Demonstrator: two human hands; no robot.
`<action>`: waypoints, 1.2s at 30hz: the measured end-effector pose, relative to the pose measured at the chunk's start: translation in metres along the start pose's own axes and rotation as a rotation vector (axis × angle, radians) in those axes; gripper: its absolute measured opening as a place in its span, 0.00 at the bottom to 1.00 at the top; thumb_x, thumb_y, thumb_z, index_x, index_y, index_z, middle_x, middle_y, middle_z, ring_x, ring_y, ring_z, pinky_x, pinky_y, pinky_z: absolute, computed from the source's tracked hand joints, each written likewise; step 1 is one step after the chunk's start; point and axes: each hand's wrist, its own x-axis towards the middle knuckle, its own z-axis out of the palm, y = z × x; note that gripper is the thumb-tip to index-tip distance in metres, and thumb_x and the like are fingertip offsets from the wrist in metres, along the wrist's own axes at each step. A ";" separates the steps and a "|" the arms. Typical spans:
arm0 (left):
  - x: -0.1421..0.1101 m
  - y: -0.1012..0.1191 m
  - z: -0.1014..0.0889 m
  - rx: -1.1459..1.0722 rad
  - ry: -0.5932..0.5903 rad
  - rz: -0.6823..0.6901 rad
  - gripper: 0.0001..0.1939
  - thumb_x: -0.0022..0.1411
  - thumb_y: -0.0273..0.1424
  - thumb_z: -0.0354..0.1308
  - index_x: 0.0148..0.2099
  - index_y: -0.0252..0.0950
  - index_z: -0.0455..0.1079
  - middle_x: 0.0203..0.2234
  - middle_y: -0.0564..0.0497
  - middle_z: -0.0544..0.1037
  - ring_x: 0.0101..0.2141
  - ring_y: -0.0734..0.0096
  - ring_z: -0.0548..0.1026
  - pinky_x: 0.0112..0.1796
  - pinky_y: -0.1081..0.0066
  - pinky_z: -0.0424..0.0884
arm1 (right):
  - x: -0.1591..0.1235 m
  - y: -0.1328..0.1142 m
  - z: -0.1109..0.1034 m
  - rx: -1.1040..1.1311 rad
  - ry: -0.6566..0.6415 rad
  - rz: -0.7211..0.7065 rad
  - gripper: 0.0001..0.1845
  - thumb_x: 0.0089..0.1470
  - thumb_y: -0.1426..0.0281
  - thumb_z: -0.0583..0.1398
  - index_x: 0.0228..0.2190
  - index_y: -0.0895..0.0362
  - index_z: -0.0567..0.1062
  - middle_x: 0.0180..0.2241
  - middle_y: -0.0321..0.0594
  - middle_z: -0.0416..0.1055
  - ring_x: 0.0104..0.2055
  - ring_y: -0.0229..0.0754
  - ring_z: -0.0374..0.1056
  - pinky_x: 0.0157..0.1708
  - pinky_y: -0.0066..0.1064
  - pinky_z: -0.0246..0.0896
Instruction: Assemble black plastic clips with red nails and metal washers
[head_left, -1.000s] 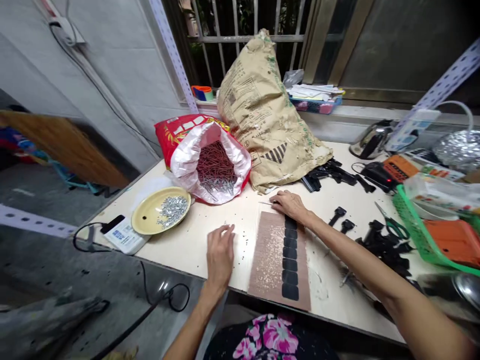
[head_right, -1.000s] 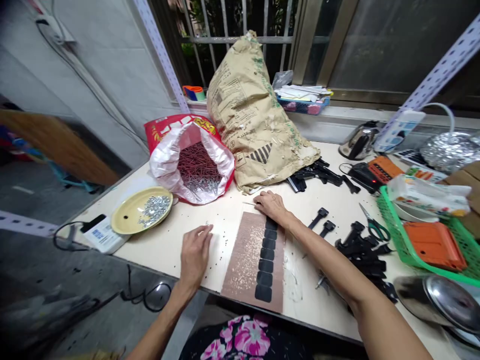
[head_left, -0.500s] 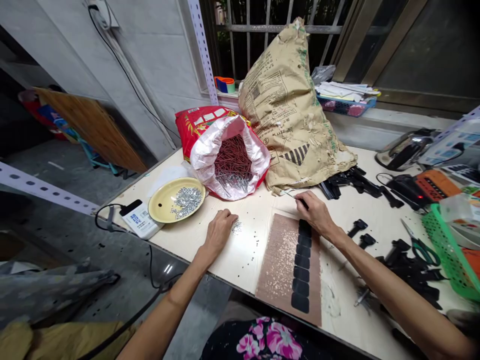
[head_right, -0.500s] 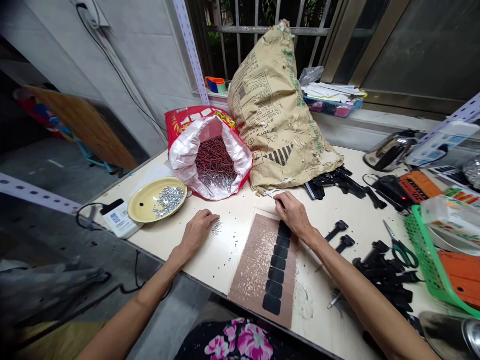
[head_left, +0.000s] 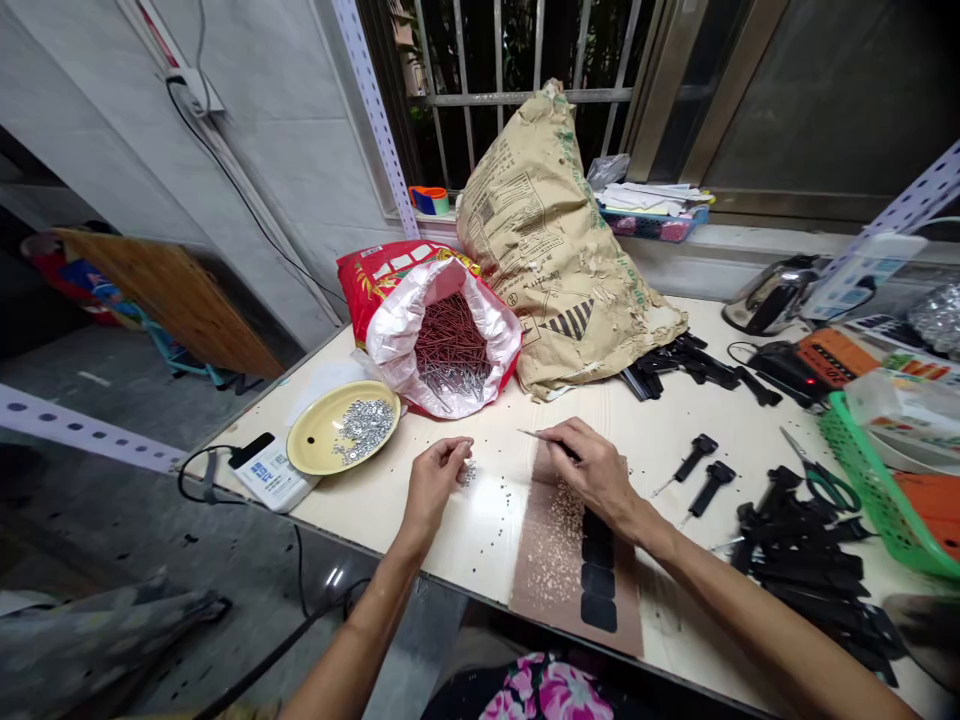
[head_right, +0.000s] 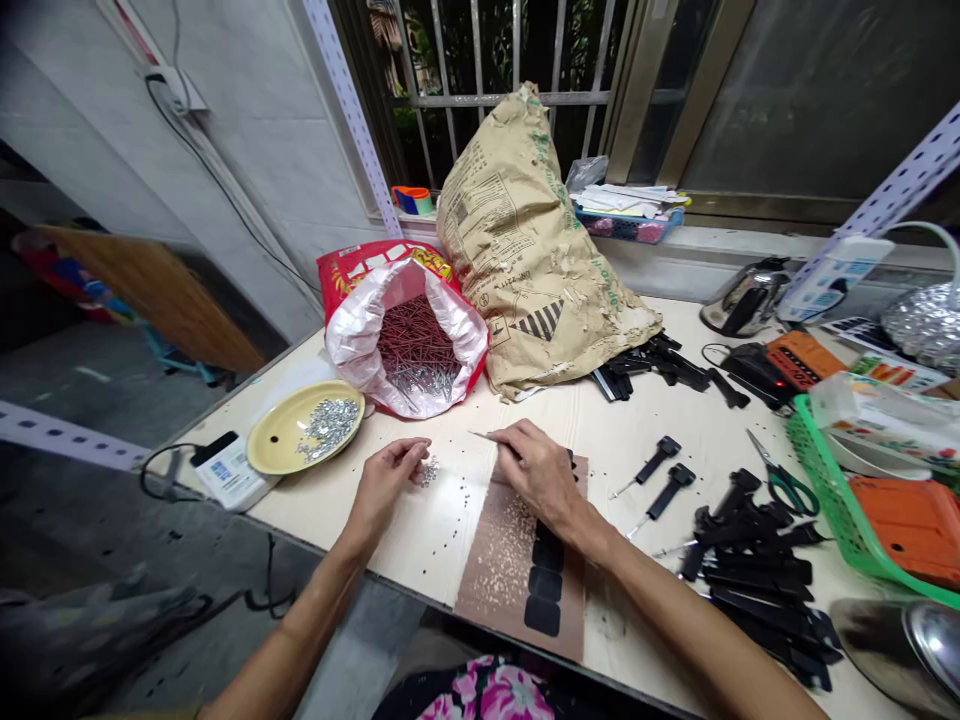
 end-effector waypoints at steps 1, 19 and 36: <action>-0.004 0.006 0.005 -0.201 -0.013 -0.101 0.15 0.55 0.39 0.60 0.40 0.32 0.72 0.29 0.50 0.73 0.26 0.75 0.69 0.28 0.73 0.67 | 0.000 -0.007 0.002 -0.009 -0.016 -0.005 0.12 0.60 0.72 0.53 0.42 0.55 0.73 0.36 0.40 0.70 0.38 0.40 0.68 0.38 0.30 0.63; -0.033 0.041 0.035 -0.573 -0.085 -0.188 0.17 0.47 0.35 0.67 0.37 0.29 0.73 0.26 0.49 0.76 0.25 0.76 0.72 0.31 0.71 0.73 | -0.008 -0.032 0.005 -0.290 -0.096 -0.083 0.12 0.63 0.67 0.51 0.40 0.54 0.75 0.33 0.41 0.72 0.37 0.40 0.67 0.38 0.29 0.60; -0.038 0.038 0.043 -0.190 -0.126 -0.033 0.16 0.53 0.39 0.62 0.38 0.32 0.75 0.27 0.49 0.78 0.27 0.72 0.74 0.33 0.71 0.72 | -0.030 -0.027 0.009 -0.110 -0.060 0.146 0.09 0.62 0.67 0.52 0.38 0.54 0.71 0.35 0.37 0.71 0.36 0.39 0.68 0.33 0.28 0.59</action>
